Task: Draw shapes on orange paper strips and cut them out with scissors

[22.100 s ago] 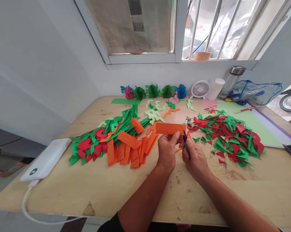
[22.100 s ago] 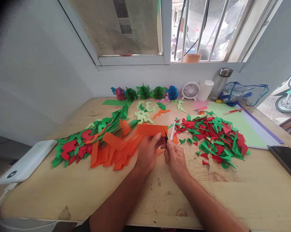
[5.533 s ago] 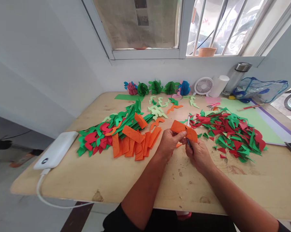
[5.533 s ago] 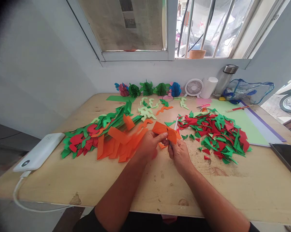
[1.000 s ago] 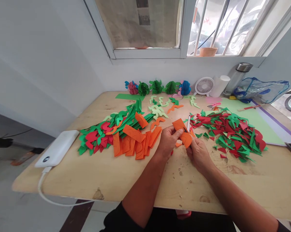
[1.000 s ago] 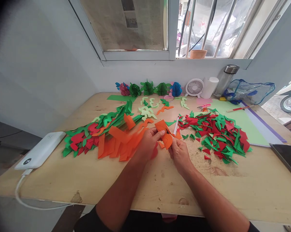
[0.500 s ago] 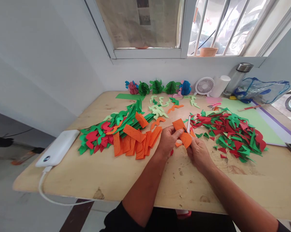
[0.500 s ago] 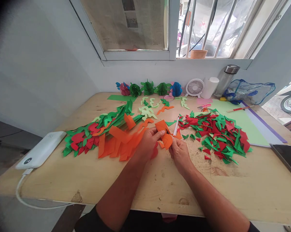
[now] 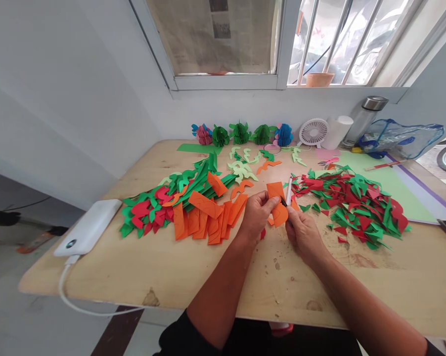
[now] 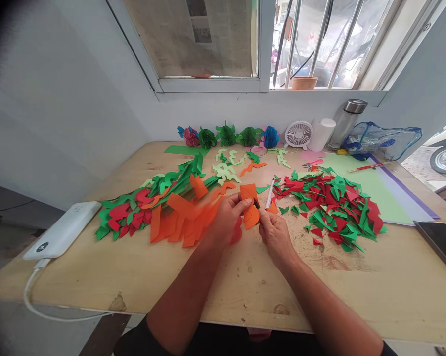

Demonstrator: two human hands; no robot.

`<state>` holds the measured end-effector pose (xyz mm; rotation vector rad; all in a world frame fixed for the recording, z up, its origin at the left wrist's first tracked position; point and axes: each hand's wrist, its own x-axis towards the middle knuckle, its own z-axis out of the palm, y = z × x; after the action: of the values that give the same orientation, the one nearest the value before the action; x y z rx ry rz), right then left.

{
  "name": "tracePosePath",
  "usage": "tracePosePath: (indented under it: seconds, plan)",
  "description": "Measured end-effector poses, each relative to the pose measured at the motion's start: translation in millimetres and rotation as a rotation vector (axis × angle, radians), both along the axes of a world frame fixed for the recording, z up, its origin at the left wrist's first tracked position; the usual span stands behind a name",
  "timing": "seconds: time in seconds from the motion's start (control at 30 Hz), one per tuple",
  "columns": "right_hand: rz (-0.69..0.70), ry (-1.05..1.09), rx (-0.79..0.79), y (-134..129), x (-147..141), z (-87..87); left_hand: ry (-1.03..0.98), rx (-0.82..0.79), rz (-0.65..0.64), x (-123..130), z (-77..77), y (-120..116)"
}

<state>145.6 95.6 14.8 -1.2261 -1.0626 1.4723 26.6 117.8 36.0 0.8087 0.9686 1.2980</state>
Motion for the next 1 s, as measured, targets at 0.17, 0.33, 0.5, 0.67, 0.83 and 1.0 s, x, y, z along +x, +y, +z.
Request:
tracePosePath:
  seconds: [0.17,0.33,0.5,0.67,0.83,1.0]
  plan:
    - [-0.011,0.000,-0.016,-0.3,-0.1,-0.8,-0.024,-0.002,0.008,0.4,-1.3,1.1]
    - [-0.005,-0.028,-0.008,-0.8,0.1,-0.2,-0.008,0.012,-0.016,0.0,1.8,-0.8]
    - [0.005,-0.026,-0.007,-0.4,0.5,0.2,-0.002,0.008,-0.050,0.1,-0.9,-0.3]
    - [0.010,-0.012,0.001,-0.5,0.5,0.3,0.007,0.006,-0.046,-0.1,-2.4,0.6]
    - [0.013,-0.007,-0.003,-0.4,0.6,0.4,0.009,0.002,-0.040,0.0,0.0,-0.6]
    - [0.028,-0.003,0.005,-0.5,0.5,2.3,-0.001,-0.019,-0.025,-0.1,4.3,-2.9]
